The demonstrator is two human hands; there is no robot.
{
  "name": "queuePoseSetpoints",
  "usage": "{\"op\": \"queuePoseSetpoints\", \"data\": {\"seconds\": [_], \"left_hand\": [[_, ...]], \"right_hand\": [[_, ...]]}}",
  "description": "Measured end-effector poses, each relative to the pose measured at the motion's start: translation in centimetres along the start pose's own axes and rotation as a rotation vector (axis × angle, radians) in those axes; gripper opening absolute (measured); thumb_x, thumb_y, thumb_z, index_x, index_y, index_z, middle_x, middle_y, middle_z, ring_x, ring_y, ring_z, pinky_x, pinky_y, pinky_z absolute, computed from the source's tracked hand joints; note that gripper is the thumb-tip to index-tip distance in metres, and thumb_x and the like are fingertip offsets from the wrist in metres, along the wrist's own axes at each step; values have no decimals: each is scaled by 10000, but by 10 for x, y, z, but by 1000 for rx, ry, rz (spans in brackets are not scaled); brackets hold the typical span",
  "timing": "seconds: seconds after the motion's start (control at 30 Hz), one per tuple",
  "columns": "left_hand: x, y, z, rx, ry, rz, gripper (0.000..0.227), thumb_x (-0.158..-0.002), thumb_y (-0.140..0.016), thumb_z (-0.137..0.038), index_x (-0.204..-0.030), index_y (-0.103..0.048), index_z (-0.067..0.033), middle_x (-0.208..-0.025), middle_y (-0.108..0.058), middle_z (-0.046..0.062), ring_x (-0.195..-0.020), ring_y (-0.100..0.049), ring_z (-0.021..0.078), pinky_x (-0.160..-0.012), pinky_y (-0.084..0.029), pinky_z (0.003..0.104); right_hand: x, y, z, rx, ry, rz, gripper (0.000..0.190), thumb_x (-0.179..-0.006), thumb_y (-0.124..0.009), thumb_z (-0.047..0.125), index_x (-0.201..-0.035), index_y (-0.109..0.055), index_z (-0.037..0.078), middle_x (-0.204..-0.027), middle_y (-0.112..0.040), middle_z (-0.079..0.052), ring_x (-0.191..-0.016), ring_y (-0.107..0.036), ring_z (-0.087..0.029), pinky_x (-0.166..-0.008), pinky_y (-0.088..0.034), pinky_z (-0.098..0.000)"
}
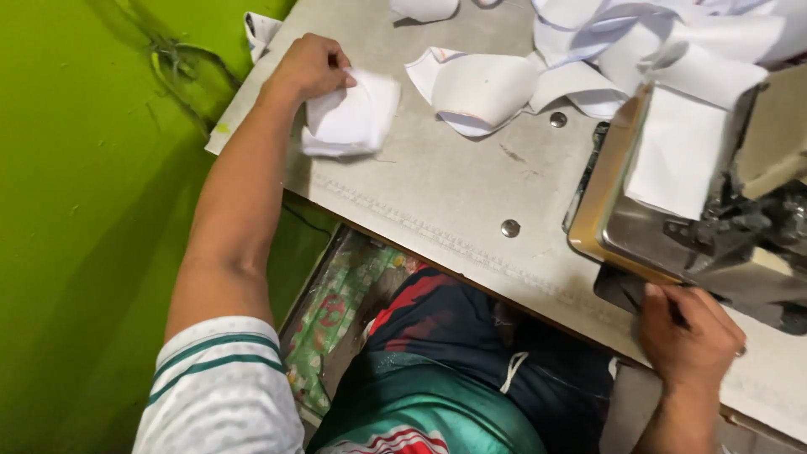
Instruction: Sewing fabric pieces using an overlock machine and then performing maintenance/adjustments on the machine's internal components.
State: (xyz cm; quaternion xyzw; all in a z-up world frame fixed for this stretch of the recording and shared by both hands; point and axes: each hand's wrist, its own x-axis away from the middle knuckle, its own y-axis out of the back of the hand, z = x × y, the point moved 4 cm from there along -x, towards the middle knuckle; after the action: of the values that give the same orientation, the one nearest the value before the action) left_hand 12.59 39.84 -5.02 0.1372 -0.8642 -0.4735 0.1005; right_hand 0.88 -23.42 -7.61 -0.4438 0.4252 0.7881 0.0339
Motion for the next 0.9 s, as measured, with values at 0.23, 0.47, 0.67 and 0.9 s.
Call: {"op": "queuePoseSetpoints", "data": {"seconds": [0.23,0.47,0.67,0.9], "left_hand": [[18,34,-21,43,20,-11,111,-1008,-694,-242,-937,-662,-164,-1030,-718,4,-927,-622,173,-849,-489,395],[72,56,-73,-17,178,127,575,-992,-645,-359,-1427,-318,-173,-1379,-509,154,-892,-607,234,-764,-505,382],[75,49,-58,19,128,8,459,-900,-731,-91,-1332,-576,-106,-1219,-675,139,-1075,-649,296,-982,-519,444],[143,59,-147,9,-864,-564,137,-873,-630,35,-984,-665,-38,-904,-632,100,-767,-579,268,-682,-444,372]], "right_hand": [[10,6,-10,-52,-60,12,143,-1061,-706,-158,-933,-756,-122,-887,-699,-214,-755,-618,-280,-681,-446,-357],[14,16,9,-205,-146,-103,277,-1145,-669,-26,-953,-741,-211,-847,-658,-284,-751,-598,-347,-696,-422,-397],[12,5,37,-434,-86,-106,122,-996,-634,-162,-891,-671,-112,-843,-682,-256,-637,-600,-267,-564,-443,-330],[-15,-53,112,-1823,-512,541,791,-1046,-434,509,-1442,-374,-173,-1323,-579,-415,-1257,-597,-497,-1085,-462,-530]]}}
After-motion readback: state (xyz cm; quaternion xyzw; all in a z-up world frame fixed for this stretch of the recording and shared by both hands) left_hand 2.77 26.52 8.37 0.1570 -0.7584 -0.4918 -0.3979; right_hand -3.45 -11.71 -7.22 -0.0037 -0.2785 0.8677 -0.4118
